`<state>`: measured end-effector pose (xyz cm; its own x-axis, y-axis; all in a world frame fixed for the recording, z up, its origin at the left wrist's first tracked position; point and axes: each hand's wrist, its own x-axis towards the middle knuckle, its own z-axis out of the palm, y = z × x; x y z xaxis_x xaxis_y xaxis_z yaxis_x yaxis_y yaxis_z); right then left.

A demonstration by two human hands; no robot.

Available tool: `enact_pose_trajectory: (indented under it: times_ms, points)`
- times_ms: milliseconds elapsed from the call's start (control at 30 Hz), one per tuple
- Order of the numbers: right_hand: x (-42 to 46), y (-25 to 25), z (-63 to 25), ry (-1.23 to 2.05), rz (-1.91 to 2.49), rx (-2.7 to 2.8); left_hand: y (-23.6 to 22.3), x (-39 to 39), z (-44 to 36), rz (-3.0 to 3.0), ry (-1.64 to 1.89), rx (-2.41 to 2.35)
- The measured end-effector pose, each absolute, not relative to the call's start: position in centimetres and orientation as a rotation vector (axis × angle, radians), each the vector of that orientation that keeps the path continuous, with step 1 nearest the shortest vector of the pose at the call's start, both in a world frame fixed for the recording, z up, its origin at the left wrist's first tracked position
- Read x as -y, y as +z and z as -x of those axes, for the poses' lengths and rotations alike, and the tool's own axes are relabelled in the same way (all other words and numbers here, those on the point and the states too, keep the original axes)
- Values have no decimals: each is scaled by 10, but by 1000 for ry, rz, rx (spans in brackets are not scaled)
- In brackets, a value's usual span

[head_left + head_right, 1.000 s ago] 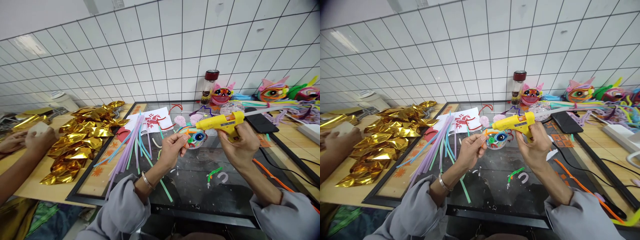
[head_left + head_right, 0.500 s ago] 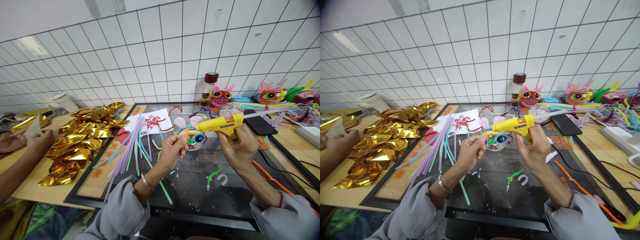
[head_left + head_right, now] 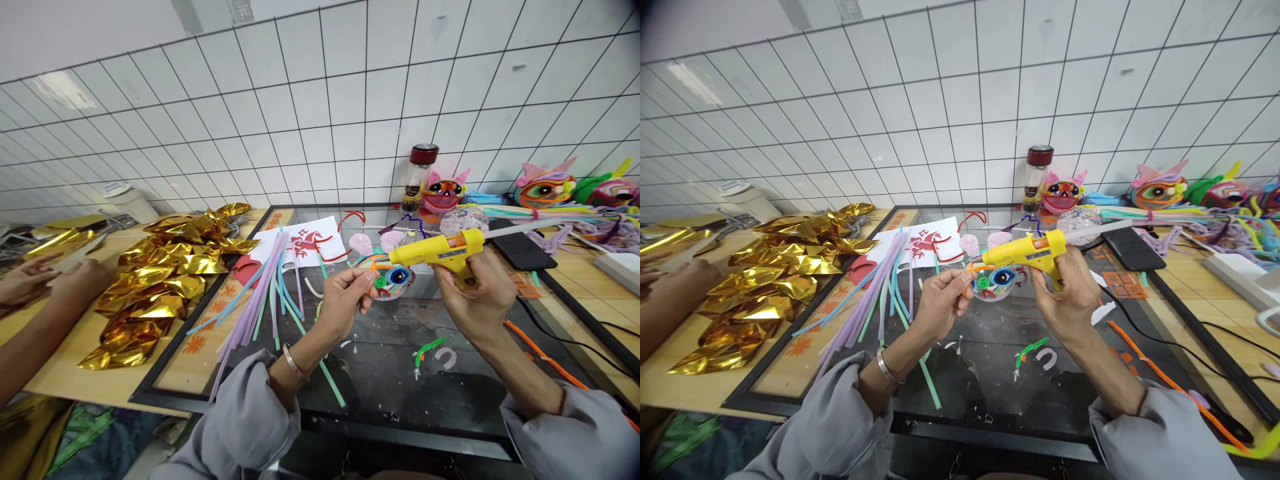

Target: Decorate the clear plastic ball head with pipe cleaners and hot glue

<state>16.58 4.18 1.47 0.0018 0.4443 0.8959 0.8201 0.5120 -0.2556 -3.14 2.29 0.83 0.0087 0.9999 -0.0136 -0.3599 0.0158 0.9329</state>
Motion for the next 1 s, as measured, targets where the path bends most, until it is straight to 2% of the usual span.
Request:
enact_pose_trajectory:
  times_ms: [1000]
  points:
    - [-43, 13, -167, -449, 1115, 1623, 9, -23, 31, -933, 1345, -915]
